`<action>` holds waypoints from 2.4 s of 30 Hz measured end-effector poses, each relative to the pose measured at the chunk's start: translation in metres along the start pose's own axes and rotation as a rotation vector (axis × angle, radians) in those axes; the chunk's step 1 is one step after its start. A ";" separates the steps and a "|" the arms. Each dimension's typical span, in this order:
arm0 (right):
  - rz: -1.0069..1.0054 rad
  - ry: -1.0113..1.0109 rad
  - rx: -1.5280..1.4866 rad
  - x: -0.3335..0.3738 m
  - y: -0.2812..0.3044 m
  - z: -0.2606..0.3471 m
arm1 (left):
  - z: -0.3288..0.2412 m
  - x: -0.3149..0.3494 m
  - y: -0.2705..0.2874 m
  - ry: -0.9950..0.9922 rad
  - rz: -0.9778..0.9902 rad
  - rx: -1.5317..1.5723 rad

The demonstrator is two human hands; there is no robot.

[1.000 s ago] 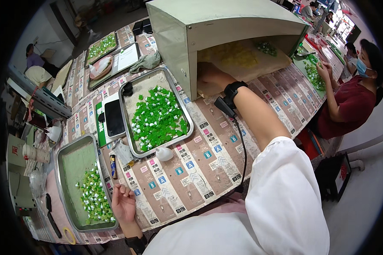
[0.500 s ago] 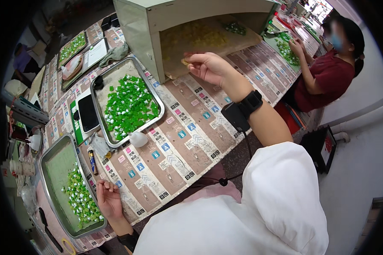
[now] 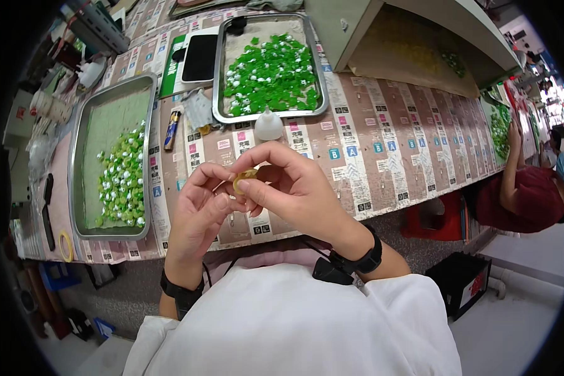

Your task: Assembling two-part plastic toy components, specifically eyes, using glue.

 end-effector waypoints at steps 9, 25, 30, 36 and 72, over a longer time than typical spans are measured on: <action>-0.056 0.049 0.091 -0.003 -0.007 -0.017 | 0.001 -0.007 0.016 -0.029 -0.072 0.001; -0.222 0.154 0.162 0.000 0.026 -0.015 | -0.005 -0.007 0.026 -0.067 -0.104 0.102; -0.205 0.212 0.239 -0.002 0.028 -0.017 | -0.009 -0.003 0.032 -0.127 -0.136 0.019; -0.193 0.262 0.281 -0.004 0.029 -0.010 | -0.015 -0.002 0.029 -0.166 -0.228 0.057; -0.249 0.439 1.034 -0.111 0.096 0.017 | -0.006 -0.006 0.054 -0.118 -0.267 -0.043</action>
Point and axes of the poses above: each hand's wrist, its own x-axis away from the middle knuckle, its own y-axis out of the back of the hand, z = x × y, the point moved 7 cm from there along -x, towards the middle knuckle, and after that the axes turned 12 degrees about -z, right-handed, at the moved point
